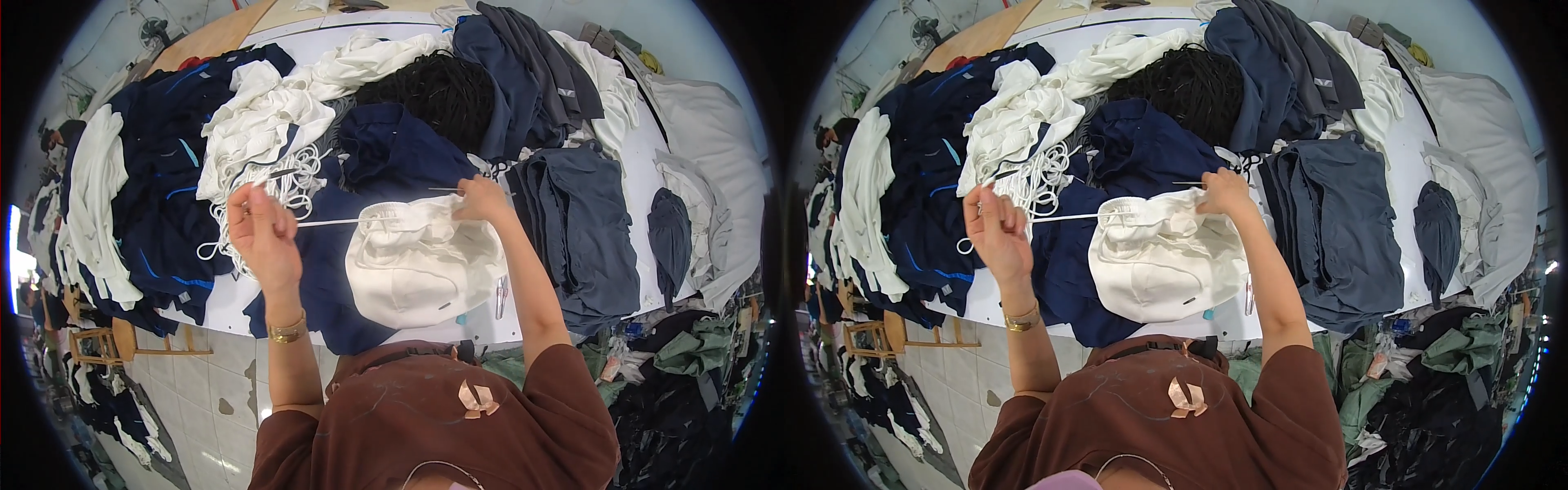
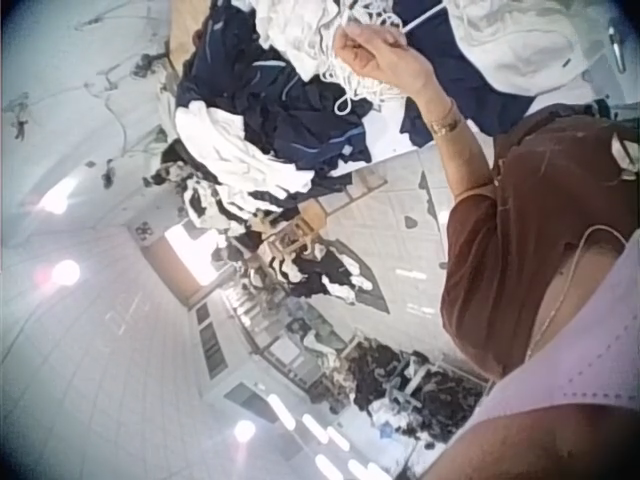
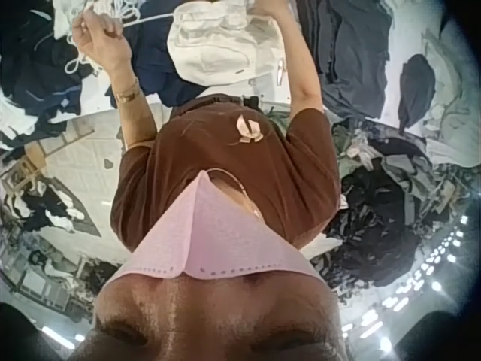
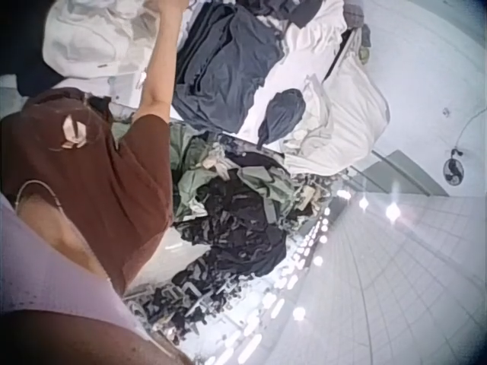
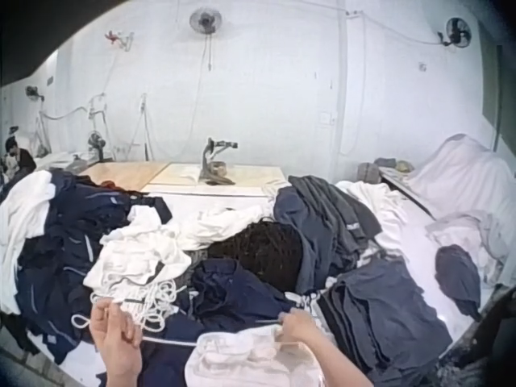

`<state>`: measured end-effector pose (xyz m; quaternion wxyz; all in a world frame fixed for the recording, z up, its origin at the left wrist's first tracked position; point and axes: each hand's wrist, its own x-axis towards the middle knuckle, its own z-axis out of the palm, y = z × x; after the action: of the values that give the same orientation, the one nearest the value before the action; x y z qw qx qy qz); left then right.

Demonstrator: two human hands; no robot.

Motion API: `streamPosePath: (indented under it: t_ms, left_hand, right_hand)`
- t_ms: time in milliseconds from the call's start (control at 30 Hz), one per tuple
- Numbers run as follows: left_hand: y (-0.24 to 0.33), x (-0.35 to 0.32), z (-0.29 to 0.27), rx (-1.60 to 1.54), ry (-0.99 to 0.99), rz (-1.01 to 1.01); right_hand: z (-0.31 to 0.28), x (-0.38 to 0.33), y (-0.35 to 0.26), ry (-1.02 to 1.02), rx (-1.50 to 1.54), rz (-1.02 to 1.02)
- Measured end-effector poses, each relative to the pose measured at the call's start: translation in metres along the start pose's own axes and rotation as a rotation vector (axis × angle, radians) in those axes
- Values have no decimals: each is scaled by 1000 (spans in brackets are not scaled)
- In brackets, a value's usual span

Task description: Threading drawstrings through the waistbands of shorts using a long threading needle.

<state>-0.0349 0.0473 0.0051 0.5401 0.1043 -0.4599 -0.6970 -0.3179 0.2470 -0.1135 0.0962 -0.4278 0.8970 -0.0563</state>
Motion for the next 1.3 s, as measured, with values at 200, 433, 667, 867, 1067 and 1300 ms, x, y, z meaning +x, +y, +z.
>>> streamPosePath:
  t_ms: [200,433,667,867,1067,1300]
  left_hand:
    - [49,34,-70,80,289,143]
    - [27,26,14,778,-218,172]
    - [20,44,82,990,-493,95]
    - [59,120,31,1316,-256,503]
    - [77,147,-18,1575,-54,356]
    - [70,171,-107,1799,38,310]
  right_hand:
    - [-43,-1,35,190,300,188]
    - [-170,-5,-86,457,325,-164]
    - [-204,-14,-157,721,104,-492]
    - [-188,-2,-108,582,65,-171]
    - [-165,-27,-57,476,319,-23]
    - [-165,-84,-7,524,484,17]
